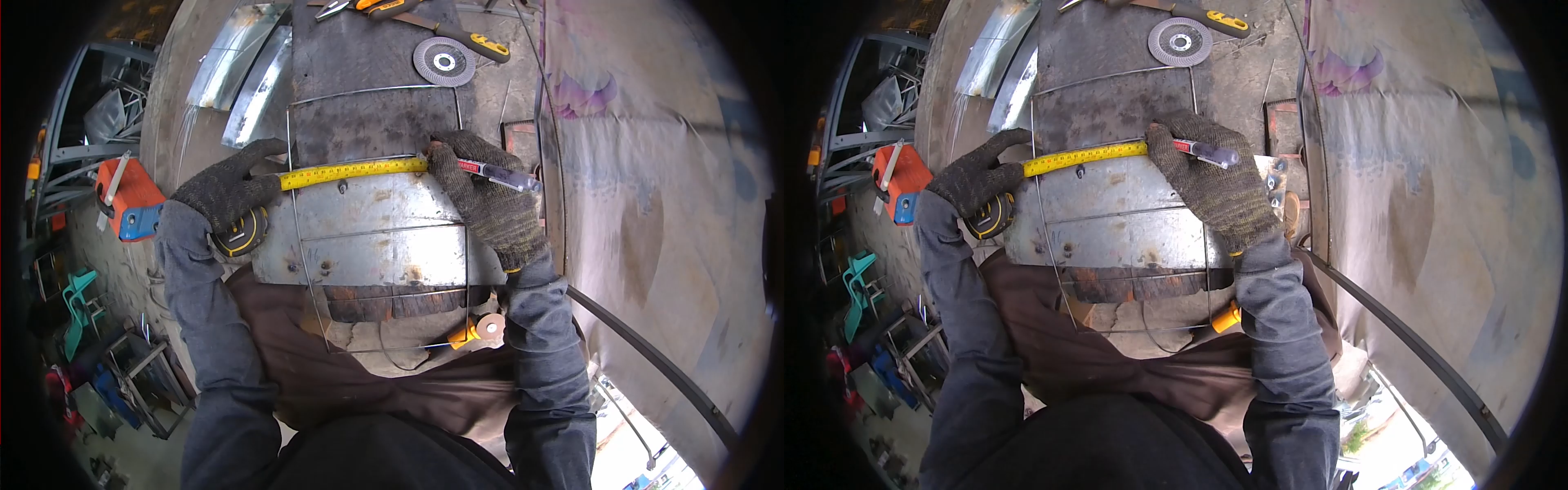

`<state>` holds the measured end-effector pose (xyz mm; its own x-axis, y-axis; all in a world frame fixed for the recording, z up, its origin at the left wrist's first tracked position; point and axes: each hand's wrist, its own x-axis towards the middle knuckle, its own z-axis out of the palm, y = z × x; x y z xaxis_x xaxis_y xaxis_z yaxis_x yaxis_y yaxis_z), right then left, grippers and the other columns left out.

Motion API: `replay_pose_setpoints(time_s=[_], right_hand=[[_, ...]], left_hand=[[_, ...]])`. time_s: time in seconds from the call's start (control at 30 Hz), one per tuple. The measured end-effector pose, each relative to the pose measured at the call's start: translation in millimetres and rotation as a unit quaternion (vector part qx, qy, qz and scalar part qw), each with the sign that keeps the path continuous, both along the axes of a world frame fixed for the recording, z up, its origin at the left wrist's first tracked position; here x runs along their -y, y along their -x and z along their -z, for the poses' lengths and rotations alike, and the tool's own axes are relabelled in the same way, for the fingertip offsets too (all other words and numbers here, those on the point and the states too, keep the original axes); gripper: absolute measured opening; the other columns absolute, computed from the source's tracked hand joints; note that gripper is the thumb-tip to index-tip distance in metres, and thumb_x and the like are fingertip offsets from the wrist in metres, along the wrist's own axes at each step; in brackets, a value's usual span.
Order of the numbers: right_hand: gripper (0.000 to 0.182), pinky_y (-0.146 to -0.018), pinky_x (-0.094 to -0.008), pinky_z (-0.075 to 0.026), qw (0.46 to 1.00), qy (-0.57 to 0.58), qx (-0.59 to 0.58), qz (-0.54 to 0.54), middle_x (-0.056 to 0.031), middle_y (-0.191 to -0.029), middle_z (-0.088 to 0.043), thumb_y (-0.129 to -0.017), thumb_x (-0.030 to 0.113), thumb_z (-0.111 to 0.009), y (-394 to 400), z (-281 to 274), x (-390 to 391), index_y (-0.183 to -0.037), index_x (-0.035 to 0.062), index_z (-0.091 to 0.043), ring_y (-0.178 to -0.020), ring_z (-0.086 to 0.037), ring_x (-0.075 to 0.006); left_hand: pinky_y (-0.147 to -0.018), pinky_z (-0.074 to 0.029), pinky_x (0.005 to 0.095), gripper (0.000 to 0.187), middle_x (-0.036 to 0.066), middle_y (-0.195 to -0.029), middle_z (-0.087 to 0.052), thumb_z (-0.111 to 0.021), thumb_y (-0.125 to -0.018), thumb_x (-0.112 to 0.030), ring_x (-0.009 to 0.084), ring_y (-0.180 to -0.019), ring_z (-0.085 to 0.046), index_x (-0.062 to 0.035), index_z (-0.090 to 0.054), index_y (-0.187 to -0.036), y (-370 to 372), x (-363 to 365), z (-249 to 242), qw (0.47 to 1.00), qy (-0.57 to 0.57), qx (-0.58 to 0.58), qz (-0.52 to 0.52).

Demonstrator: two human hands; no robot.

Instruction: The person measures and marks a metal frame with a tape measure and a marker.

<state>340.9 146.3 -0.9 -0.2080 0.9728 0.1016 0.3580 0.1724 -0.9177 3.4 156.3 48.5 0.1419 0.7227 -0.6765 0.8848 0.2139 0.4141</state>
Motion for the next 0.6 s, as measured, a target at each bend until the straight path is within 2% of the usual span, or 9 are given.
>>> replay_pose_setpoints(time_s=[0.27, 0.37, 0.43, 0.6], right_hand=[[0.029, -0.065, -0.0328, -0.054, 1.0, 0.018, 0.015, -0.005, -0.0149, -0.091, -0.073, -0.094, 0.028, -0.072, 8.1, -2.4, -0.2, -0.104, 0.0013, -0.073, -0.074, -0.068, -0.0192], [0.03, -0.068, -0.034, -0.055, 0.999, 0.045, 0.029, -0.004, -0.0161, -0.092, -0.073, -0.094, 0.029, -0.071, 9.0, -7.0, 0.2, -0.105, 0.0013, -0.073, -0.077, -0.07, -0.022], [0.031, -0.072, -0.0358, -0.057, 1.0, -0.002, 0.029, -0.012, -0.0177, -0.094, -0.073, -0.095, 0.03, -0.07, 8.1, -3.3, -0.1, -0.105, 0.0011, -0.073, -0.081, -0.072, -0.0252], [0.035, -0.073, -0.0372, -0.057, 0.999, 0.013, 0.038, -0.017, -0.0188, -0.094, -0.073, -0.095, 0.034, -0.069, 6.8, -1.2, -0.7, -0.104, 0.0008, -0.074, -0.082, -0.072, -0.0277]], left_hand=[[-0.089, -0.052, 0.0348, 0.062, 0.017, -0.113, -0.069, -0.064, -0.092, -0.031, 0.0217, -0.099, -0.068, -0.0182, -0.042, -0.15, -4.1, 0.9, -5.1, 1.0, 0.005, -0.008, -0.015], [-0.088, -0.052, 0.0348, 0.062, 0.018, -0.109, -0.07, -0.064, -0.093, -0.031, 0.0212, -0.099, -0.068, -0.0189, -0.043, -0.149, 0.6, 1.5, -2.9, 1.0, -0.002, 0.001, -0.007], [-0.087, -0.052, 0.0351, 0.062, 0.018, -0.108, -0.07, -0.065, -0.093, -0.032, 0.0215, -0.098, -0.068, -0.0191, -0.043, -0.149, 1.0, 1.4, -1.5, 1.0, 0.001, 0.009, -0.013], [-0.086, -0.052, 0.0353, 0.062, 0.018, -0.107, -0.07, -0.065, -0.093, -0.035, 0.0215, -0.097, -0.068, -0.0209, -0.043, -0.149, 2.9, 0.5, -0.5, 1.0, 0.013, 0.003, -0.012]])
